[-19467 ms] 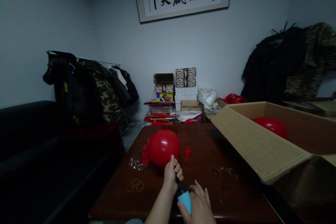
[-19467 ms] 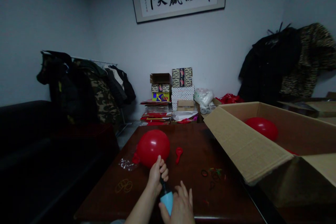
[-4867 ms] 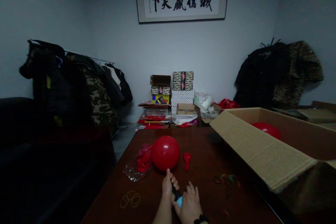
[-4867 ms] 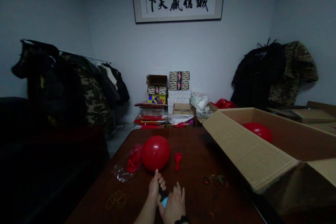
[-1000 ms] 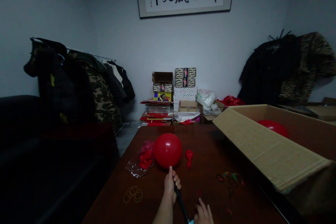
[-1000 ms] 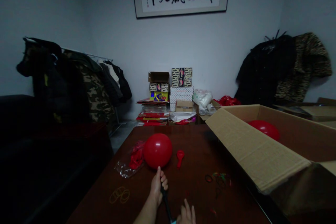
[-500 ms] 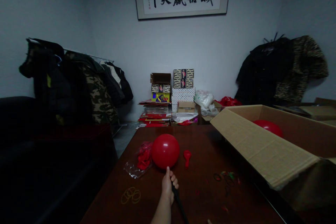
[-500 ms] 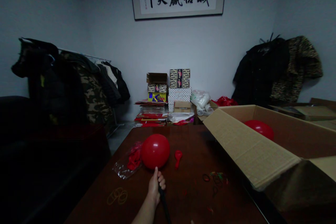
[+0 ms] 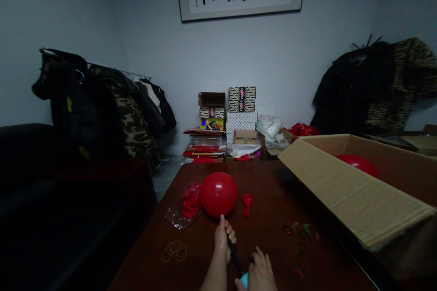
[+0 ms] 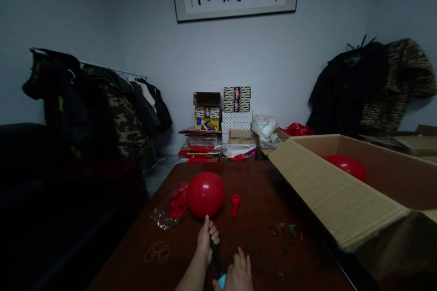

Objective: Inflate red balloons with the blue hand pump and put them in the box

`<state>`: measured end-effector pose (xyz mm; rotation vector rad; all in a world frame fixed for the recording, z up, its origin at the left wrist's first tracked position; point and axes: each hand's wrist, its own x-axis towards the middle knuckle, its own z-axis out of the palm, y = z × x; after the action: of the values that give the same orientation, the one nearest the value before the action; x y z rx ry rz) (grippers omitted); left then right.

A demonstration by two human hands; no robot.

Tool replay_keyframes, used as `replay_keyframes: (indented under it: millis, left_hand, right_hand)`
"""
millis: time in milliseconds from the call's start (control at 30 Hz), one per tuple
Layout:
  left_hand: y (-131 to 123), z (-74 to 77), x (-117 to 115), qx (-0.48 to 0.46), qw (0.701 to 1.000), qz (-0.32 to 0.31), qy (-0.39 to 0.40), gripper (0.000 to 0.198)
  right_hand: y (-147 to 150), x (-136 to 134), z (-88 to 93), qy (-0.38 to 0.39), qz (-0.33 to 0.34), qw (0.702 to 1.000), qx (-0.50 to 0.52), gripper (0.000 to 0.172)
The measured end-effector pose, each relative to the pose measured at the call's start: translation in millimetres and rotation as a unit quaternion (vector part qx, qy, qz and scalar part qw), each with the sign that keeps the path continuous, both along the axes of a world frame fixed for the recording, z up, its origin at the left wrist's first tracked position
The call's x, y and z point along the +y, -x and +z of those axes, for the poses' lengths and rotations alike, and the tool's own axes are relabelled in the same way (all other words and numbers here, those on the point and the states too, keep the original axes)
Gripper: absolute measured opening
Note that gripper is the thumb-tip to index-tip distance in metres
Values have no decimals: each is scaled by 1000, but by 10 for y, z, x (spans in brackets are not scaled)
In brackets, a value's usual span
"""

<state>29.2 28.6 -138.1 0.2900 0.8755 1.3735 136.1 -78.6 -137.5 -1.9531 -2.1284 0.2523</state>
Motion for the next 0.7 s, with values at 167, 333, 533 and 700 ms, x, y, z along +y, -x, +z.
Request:
replay_keyframes:
  millis: [167, 333, 533, 700]
  left_hand:
    - [33, 9, 19, 4, 1000, -29, 0, 60]
    - [43, 4, 46, 12, 999, -35, 2, 60]
    - [11, -3, 24, 26, 999, -21, 4, 59]
    - [7, 10, 4, 29, 999, -14, 3, 59]
  right_hand:
    - [227, 208, 239, -16, -15, 1000, -2, 49]
    - [242, 282, 258, -12, -12, 1000, 0, 55]
    - [189, 196, 292, -1, -2, 1000, 20, 49]
    - [148, 94, 263, 8, -3, 1000, 9, 49]
